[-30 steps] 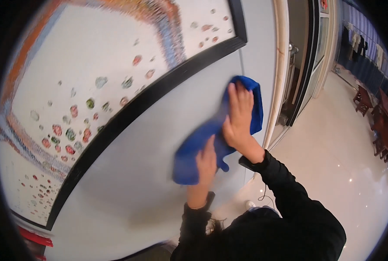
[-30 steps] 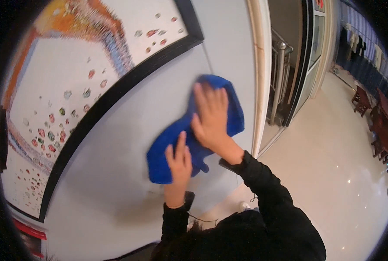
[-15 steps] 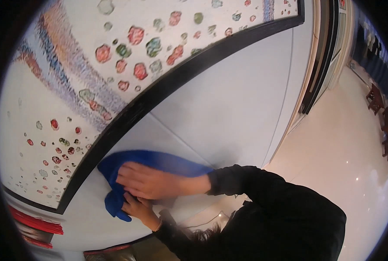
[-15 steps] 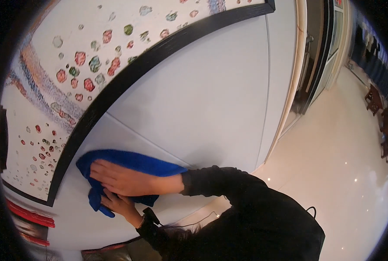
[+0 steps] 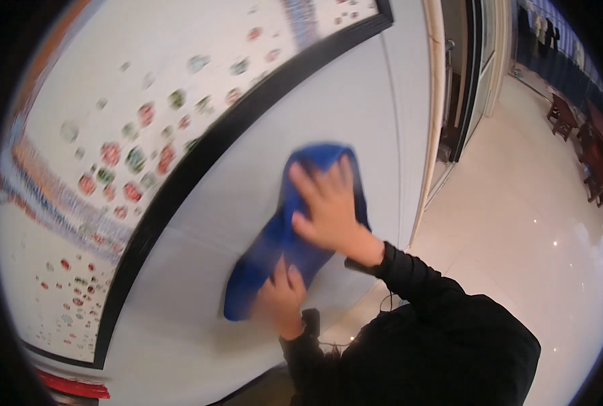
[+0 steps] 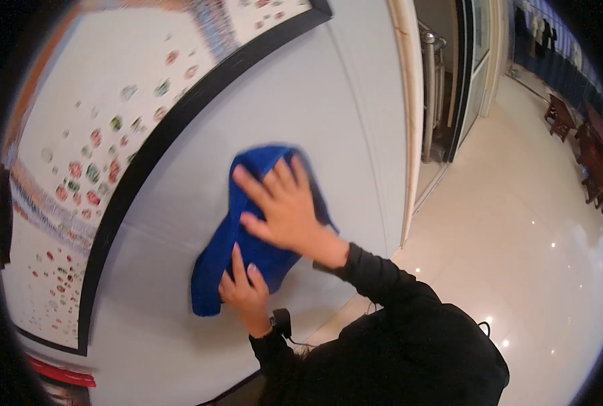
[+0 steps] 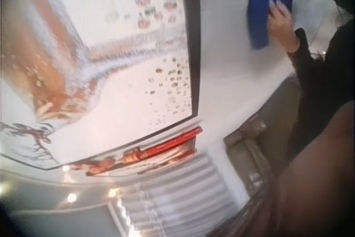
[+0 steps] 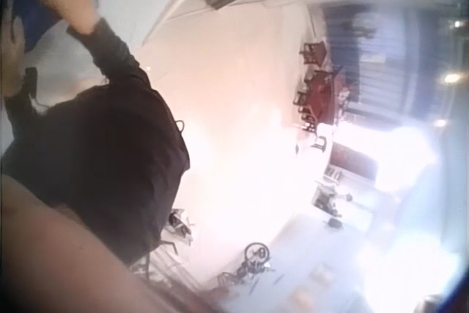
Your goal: The person wipes the wall, a switch plate, a bicycle seat, and a leather couch with a cloth.
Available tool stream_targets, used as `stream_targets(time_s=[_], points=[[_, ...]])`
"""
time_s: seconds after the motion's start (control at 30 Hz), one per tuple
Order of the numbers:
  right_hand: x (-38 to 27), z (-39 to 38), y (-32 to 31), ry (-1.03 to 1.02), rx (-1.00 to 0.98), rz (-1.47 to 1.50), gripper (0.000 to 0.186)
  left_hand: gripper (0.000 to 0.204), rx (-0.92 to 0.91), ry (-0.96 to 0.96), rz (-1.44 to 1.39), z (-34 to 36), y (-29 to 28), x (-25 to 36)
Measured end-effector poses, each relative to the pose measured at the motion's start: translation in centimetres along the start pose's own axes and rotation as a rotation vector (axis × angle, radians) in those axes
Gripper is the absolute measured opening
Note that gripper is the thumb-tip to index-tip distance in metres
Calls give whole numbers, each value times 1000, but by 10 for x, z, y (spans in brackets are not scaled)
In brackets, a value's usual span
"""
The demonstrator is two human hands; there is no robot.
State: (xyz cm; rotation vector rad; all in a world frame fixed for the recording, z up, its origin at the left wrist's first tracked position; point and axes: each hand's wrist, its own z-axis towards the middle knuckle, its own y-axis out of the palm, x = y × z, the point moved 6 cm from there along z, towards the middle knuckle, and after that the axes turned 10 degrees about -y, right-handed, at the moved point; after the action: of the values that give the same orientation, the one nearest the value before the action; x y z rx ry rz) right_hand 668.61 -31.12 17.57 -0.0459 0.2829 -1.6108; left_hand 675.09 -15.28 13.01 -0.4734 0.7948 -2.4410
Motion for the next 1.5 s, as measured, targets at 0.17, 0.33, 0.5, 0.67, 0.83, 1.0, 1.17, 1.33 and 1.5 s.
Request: stream_targets(time_s=[0.17, 0.33, 0.5, 0.67, 0.83, 1.0, 1.17, 1.33, 1.5], points=[[109, 38, -56, 104, 161, -132, 71, 40, -133, 159, -415, 60, 30, 115], [185, 36, -88, 111, 241, -126, 70, 40, -264, 221, -593, 73, 84, 179], [241, -59, -80, 195, 140, -75, 67, 35, -166, 314, -213, 28, 145, 207], [222, -160, -57, 237, -186, 18, 75, 35, -273, 300, -160, -55, 181, 149], [142, -148, -26, -199, -279, 31, 57, 39, -254, 155, 44, -112, 150, 52], [20, -76, 10, -444, -246, -14, 41, 45, -516, -72, 38, -130, 100, -33], [-141, 1, 42, -543, -230, -6, 43, 44, -162, -130, 142, -138, 24, -132], [-246, 52, 68, -544, -151, 102, 53, 34, 122, -327, 260, -111, -66, -186], [-331, 74, 90, -594, -198, 231, 55, 33, 252, -425, 257, -117, -100, -229]])
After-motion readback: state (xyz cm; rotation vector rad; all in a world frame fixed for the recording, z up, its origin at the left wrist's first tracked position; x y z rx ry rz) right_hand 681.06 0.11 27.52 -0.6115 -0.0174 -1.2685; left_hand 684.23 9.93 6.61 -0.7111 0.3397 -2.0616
